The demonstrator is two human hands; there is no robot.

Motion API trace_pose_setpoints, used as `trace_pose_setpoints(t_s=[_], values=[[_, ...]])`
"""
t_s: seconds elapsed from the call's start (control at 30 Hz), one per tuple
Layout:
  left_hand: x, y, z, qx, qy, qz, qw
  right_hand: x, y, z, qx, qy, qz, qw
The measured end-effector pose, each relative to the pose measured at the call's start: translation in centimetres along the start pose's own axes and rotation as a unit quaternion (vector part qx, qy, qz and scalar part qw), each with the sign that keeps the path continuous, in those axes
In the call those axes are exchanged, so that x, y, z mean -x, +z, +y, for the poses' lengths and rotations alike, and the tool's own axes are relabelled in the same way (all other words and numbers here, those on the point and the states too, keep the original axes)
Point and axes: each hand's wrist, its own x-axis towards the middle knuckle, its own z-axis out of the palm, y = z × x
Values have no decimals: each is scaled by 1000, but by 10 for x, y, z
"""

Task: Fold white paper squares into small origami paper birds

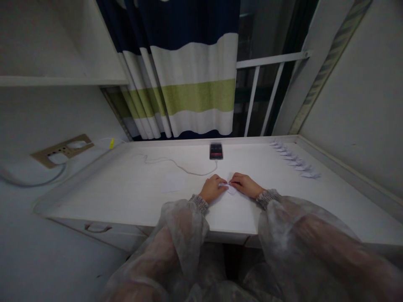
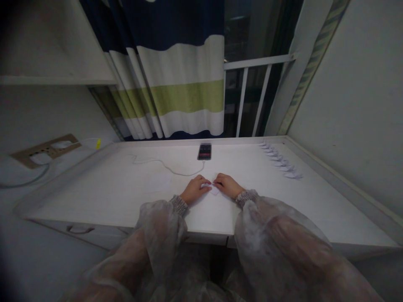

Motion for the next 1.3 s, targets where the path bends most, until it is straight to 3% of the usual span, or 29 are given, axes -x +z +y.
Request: trace_pose_setpoints(t_s=[0.2,0.33,0.47,0.63,0.77,0.83,0.93,1.07,1.13,1.3], values=[[-8,9,-2,170,-53,54,983,-5,-1,-11,-18,22,70,997],[-15,18,0,420,-89,31,903,-4,-3,-18,-40,46,119,991],[-16,16,5,538,-108,28,835,-3,-2,-19,-187,113,157,963],[-14,8,8,555,-108,15,825,-3,0,-16,-330,175,156,914],[-12,8,9,555,-101,-2,826,-2,-1,-16,-485,206,149,837],[-11,8,11,552,-101,-5,828,-2,-1,-16,-506,209,143,824],[-10,7,12,557,-108,-2,823,-1,-1,-16,-486,198,148,839],[-11,6,12,553,-131,35,822,1,-4,-17,-324,118,187,920],[-12,7,11,551,-126,43,824,2,-5,-18,-239,75,177,952],[-13,8,10,544,-89,45,833,5,-6,-15,-199,56,131,970]])
